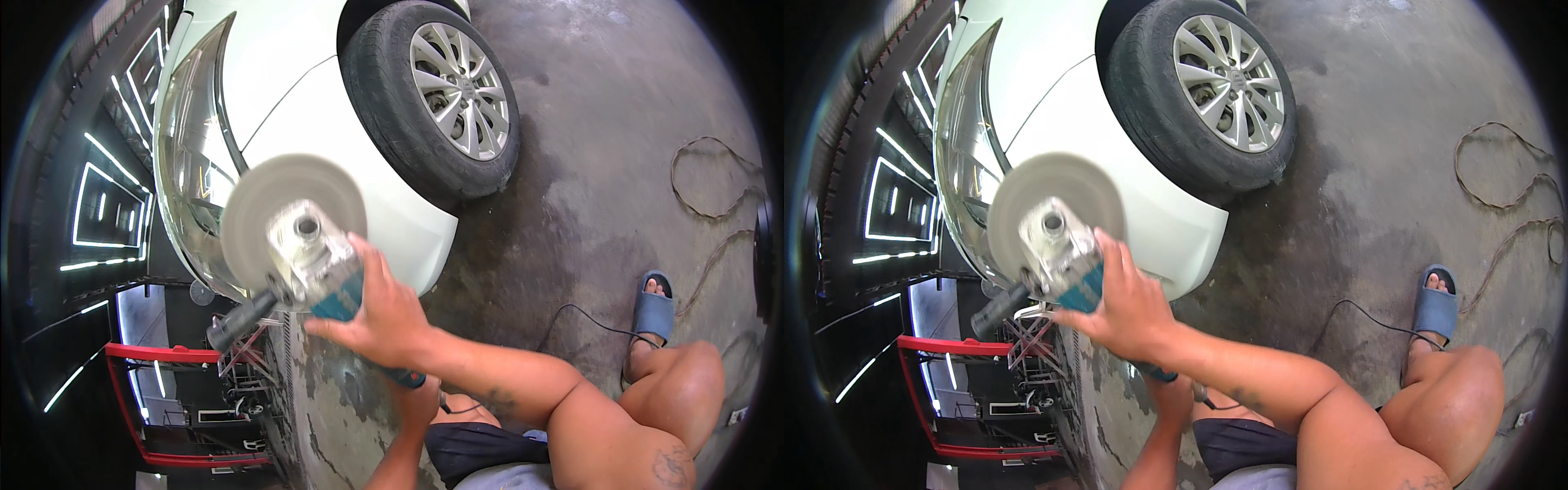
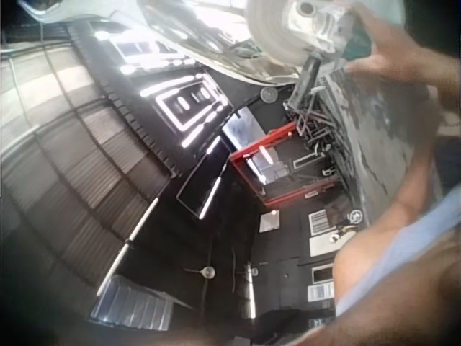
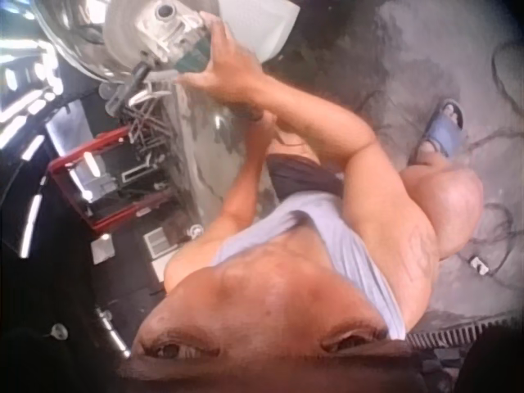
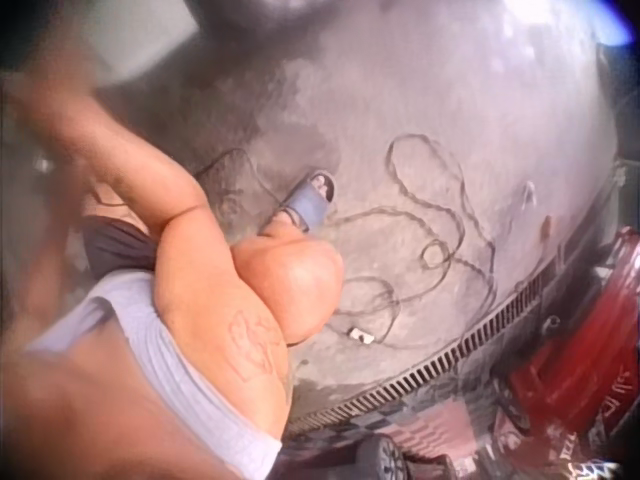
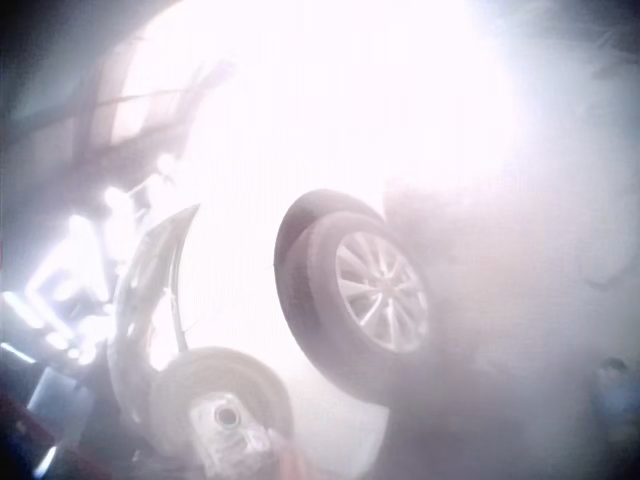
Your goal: The person uses an angle grinder to smooth the front bumper of a white car. They move the tool across the bumper surface, focusing on the area around the headlight and lower edge.
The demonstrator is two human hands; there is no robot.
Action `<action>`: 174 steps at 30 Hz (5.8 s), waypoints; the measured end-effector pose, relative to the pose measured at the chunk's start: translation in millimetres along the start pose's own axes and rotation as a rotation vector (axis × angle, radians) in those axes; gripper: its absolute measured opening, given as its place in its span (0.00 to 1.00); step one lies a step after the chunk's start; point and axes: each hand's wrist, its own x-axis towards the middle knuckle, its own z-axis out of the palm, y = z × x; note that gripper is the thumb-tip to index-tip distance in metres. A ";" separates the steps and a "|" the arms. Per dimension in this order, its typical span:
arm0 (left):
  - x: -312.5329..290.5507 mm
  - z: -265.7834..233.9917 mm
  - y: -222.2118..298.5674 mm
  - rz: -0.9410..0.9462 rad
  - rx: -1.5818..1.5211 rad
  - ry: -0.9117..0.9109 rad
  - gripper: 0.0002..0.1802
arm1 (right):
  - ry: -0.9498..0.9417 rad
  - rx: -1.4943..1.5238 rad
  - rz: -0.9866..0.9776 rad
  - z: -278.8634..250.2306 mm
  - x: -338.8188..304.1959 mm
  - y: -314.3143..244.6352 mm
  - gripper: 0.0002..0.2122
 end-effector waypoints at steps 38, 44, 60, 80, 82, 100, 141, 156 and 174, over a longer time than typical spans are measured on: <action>28.9 28.3 20.1 -0.115 0.060 -0.127 0.62 | 0.237 0.344 0.123 -40.2 21.4 62.1 0.48; -16.0 -68.8 -84.2 -0.033 0.216 -0.141 0.59 | 0.149 0.290 0.301 39.8 -62.0 38.1 0.57; 5.1 -90.6 -13.9 -0.244 0.507 -0.303 0.55 | 0.432 0.633 0.534 45.2 -110.3 107.1 0.37; -12.2 -129.9 -35.2 -0.145 0.717 -0.213 0.54 | 0.063 1.044 0.657 63.5 -150.2 126.6 0.46; -14.0 -117.4 -37.7 -0.203 0.783 -0.289 0.54 | 0.084 1.042 0.779 52.7 -161.0 147.3 0.47; -41.1 33.4 -9.9 -0.172 0.638 -0.586 0.63 | 0.108 1.155 1.017 -58.7 -144.3 262.8 0.43; -7.2 16.9 24.0 -0.149 -0.069 -0.351 0.59 | 0.254 0.644 0.423 -65.8 -19.6 99.2 0.35; 116.4 35.4 149.6 0.080 -0.474 -0.304 0.60 | 0.169 0.339 0.186 -107.9 167.8 -20.1 0.47; 39.1 -84.2 6.7 -0.185 -0.363 -0.285 0.60 | 0.203 0.179 0.006 55.6 3.7 -22.7 0.35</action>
